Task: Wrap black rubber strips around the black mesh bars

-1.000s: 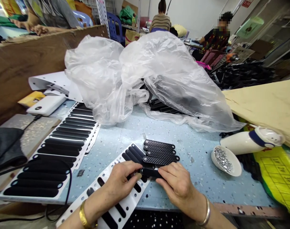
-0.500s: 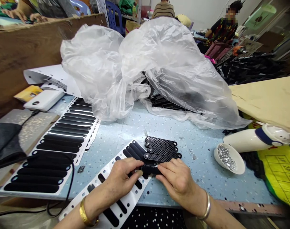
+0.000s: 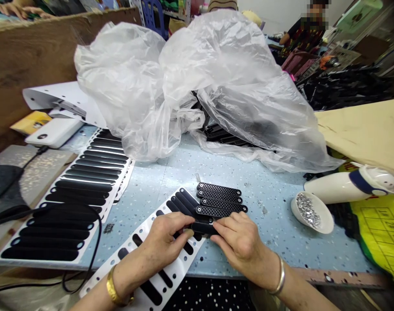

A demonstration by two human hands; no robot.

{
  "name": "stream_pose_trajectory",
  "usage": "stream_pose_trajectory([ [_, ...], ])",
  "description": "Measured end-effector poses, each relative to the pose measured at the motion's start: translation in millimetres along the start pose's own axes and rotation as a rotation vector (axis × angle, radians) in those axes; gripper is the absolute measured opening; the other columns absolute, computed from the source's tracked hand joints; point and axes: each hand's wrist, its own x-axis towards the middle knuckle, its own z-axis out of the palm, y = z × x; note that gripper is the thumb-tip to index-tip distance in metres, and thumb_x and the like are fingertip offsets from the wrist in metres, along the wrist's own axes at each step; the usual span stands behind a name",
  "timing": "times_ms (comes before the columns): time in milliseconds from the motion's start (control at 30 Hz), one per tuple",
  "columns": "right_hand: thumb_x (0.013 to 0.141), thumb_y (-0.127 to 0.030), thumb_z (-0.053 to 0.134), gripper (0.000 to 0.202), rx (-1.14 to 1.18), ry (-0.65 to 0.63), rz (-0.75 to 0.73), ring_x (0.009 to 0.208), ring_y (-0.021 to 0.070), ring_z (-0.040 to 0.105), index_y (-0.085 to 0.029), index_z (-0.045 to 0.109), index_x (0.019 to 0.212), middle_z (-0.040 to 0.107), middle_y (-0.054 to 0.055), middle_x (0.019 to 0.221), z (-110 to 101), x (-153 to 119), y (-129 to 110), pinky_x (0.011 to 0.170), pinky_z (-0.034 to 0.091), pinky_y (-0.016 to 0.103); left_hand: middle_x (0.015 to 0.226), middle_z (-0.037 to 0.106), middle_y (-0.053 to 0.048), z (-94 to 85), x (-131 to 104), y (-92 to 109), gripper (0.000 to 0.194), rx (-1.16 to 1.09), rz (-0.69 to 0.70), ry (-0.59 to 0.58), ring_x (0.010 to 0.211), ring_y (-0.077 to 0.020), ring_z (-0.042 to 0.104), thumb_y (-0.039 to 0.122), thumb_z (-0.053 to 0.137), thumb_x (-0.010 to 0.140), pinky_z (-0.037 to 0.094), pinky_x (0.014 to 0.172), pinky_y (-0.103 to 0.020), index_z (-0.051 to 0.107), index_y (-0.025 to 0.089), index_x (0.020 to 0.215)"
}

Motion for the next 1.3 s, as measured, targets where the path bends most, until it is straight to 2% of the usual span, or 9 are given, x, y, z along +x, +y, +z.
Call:
stream_pose_trajectory([
  [367,0.093,-0.020,0.057,0.017,-0.053,-0.054,-0.006,0.069,0.0199,0.053,-0.012,0.072,0.097,0.070,0.007,0.079,-3,2,-1,0.063,0.034,0.035,0.080,0.073,-0.002,-0.7,-1,1,0.018,0.009,0.026,-0.019,0.070,-0.0151,0.069,0.013,0.061,0.083,0.055,0.064,-0.027,0.072,0.019,0.097],
  [567,0.093,-0.022,0.057,0.018,-0.048,-0.071,-0.002,0.069,0.0201,0.054,-0.012,0.072,0.098,0.069,0.007,0.077,-1,3,0,0.064,0.034,0.036,0.100,0.076,-0.007,1.8,-2,0,0.028,0.034,0.111,0.115,0.088,-0.0190,0.072,0.011,0.062,0.081,0.060,0.078,-0.031,0.069,0.018,0.107],
  [733,0.094,-0.025,0.057,0.018,-0.010,-0.084,0.020,0.067,0.0188,0.055,-0.015,0.072,0.095,0.068,0.005,0.073,-2,2,1,0.064,0.035,0.034,0.089,0.078,-0.004,0.5,-1,0,0.024,0.018,0.124,0.068,0.076,-0.0165,0.073,0.010,0.062,0.082,0.060,0.068,-0.028,0.072,0.019,0.101],
  [1000,0.095,-0.027,0.057,0.018,-0.032,-0.100,0.024,0.069,0.0187,0.054,-0.015,0.071,0.095,0.069,0.005,0.077,-1,0,0,0.065,0.037,0.034,0.095,0.078,-0.006,1.6,0,-4,0.020,0.047,0.212,0.083,0.083,-0.0188,0.074,0.011,0.064,0.084,0.062,0.072,-0.031,0.074,0.019,0.098],
  [1300,0.097,-0.032,0.056,0.025,0.005,-0.083,-0.032,0.069,0.0169,0.059,-0.013,0.070,0.106,0.070,0.005,0.079,0,-5,13,0.062,0.044,0.031,0.093,0.078,-0.004,1.6,1,-6,0.020,0.036,0.210,0.067,0.082,-0.0171,0.074,0.010,0.064,0.084,0.062,0.073,-0.027,0.075,0.020,0.097],
])
